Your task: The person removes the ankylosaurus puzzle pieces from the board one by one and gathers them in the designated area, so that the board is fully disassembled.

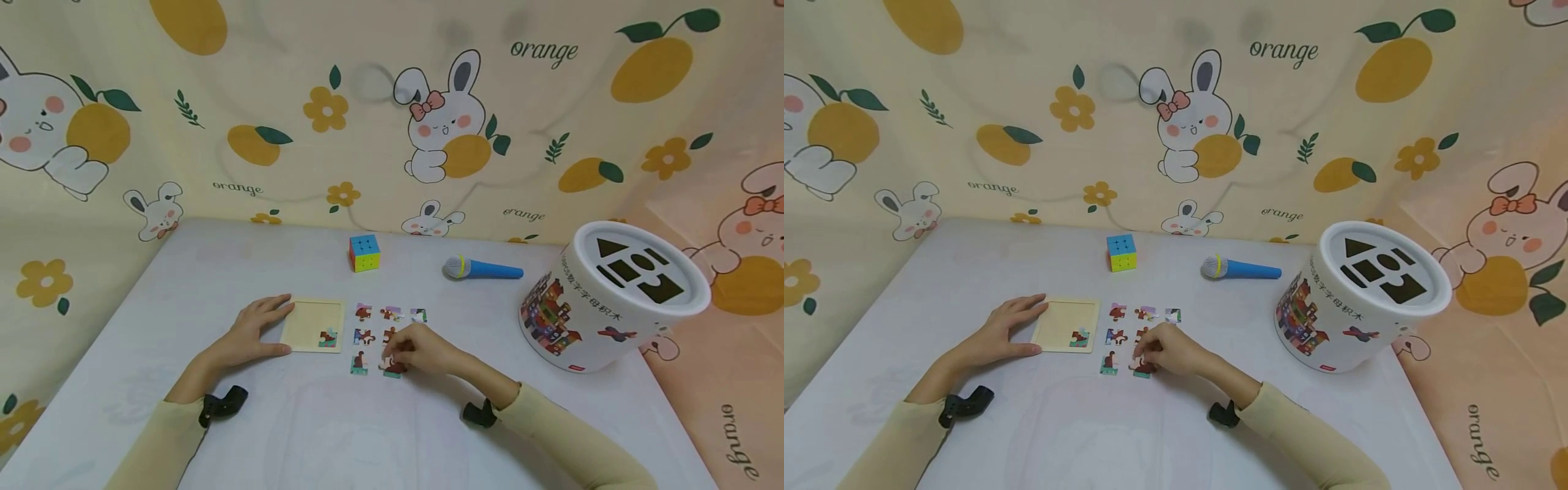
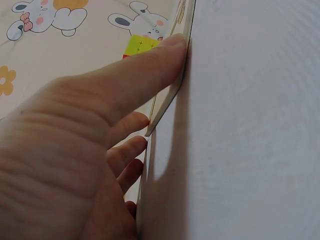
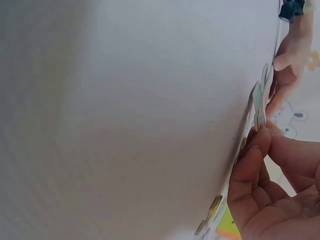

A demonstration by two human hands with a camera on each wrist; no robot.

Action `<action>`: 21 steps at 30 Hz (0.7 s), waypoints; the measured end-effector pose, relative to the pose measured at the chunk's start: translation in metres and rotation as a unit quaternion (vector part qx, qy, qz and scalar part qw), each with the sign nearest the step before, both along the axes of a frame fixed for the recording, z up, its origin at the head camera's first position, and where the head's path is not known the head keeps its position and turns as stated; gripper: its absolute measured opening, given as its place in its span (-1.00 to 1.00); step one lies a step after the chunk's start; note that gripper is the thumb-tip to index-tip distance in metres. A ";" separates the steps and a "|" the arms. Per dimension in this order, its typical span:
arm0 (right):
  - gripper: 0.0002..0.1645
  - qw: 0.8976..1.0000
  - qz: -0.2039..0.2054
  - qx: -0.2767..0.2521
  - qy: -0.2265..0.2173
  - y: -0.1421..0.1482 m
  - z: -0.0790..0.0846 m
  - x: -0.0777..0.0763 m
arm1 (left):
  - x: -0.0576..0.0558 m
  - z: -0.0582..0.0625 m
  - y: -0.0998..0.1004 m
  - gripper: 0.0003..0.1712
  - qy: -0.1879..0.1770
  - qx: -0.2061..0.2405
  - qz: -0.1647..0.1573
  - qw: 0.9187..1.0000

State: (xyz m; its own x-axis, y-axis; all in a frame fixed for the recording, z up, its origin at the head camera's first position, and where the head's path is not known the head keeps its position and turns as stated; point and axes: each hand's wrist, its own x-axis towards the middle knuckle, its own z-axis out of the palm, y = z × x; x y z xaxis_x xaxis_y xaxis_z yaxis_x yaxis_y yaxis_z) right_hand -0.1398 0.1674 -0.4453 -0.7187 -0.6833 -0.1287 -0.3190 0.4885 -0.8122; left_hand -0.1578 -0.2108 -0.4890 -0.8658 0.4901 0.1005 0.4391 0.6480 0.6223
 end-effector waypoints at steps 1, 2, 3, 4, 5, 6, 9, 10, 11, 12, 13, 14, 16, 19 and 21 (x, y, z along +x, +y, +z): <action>-0.79 1.000 0.000 0.001 0.002 0.000 0.000 0.000 | 0.000 0.000 0.000 0.01 0.000 0.000 0.000 1.000; -0.79 1.000 0.000 0.002 0.003 0.000 0.000 0.000 | 0.000 0.000 0.000 0.01 -0.001 0.001 0.000 1.000; -0.79 1.000 0.000 0.004 0.004 0.000 0.000 0.000 | 0.000 0.000 0.000 0.01 -0.001 0.001 0.000 1.000; -0.80 1.000 -0.003 0.005 0.004 0.000 0.000 0.000 | 0.000 0.000 0.000 0.01 -0.001 0.002 0.000 1.000; -0.81 1.000 -0.007 0.006 0.006 0.000 0.000 0.000 | 0.000 0.000 0.000 0.01 -0.001 0.004 -0.001 1.000; -0.82 1.000 -0.013 0.006 0.008 0.000 0.000 0.000 | -0.001 0.000 0.001 0.01 0.001 0.005 -0.002 1.000; -0.84 0.999 -0.030 0.004 0.018 0.000 0.001 -0.001 | -0.001 0.000 0.000 0.01 0.005 0.008 -0.005 1.000; -0.84 0.999 -0.034 0.002 0.024 0.000 0.002 -0.001 | -0.001 -0.001 0.000 0.01 0.007 0.009 -0.005 1.000; -0.84 0.999 -0.036 0.001 0.030 0.000 0.003 -0.002 | -0.001 -0.001 0.000 0.01 0.009 0.009 -0.004 1.000; -0.83 0.999 -0.036 -0.001 0.035 0.000 0.004 -0.003 | -0.001 -0.001 0.000 0.01 0.009 0.008 -0.004 1.000; -0.82 0.999 -0.035 -0.002 0.041 -0.001 0.004 -0.003 | -0.001 -0.001 0.000 0.01 0.009 0.007 -0.003 1.000; -0.82 0.998 -0.033 -0.003 0.045 -0.002 0.005 -0.004 | -0.001 -0.001 0.000 0.01 0.008 0.007 -0.004 1.000; -0.82 0.998 -0.030 0.001 0.053 -0.005 0.007 -0.005 | -0.001 -0.001 0.000 0.02 0.008 0.006 -0.004 1.000; -0.83 0.998 -0.022 0.010 0.058 -0.014 0.009 -0.008 | -0.002 -0.001 -0.001 0.02 0.006 0.003 -0.006 1.000; -0.81 0.998 -0.013 0.016 0.062 -0.023 0.011 -0.010 | -0.002 -0.002 -0.001 0.01 0.007 0.001 -0.006 1.000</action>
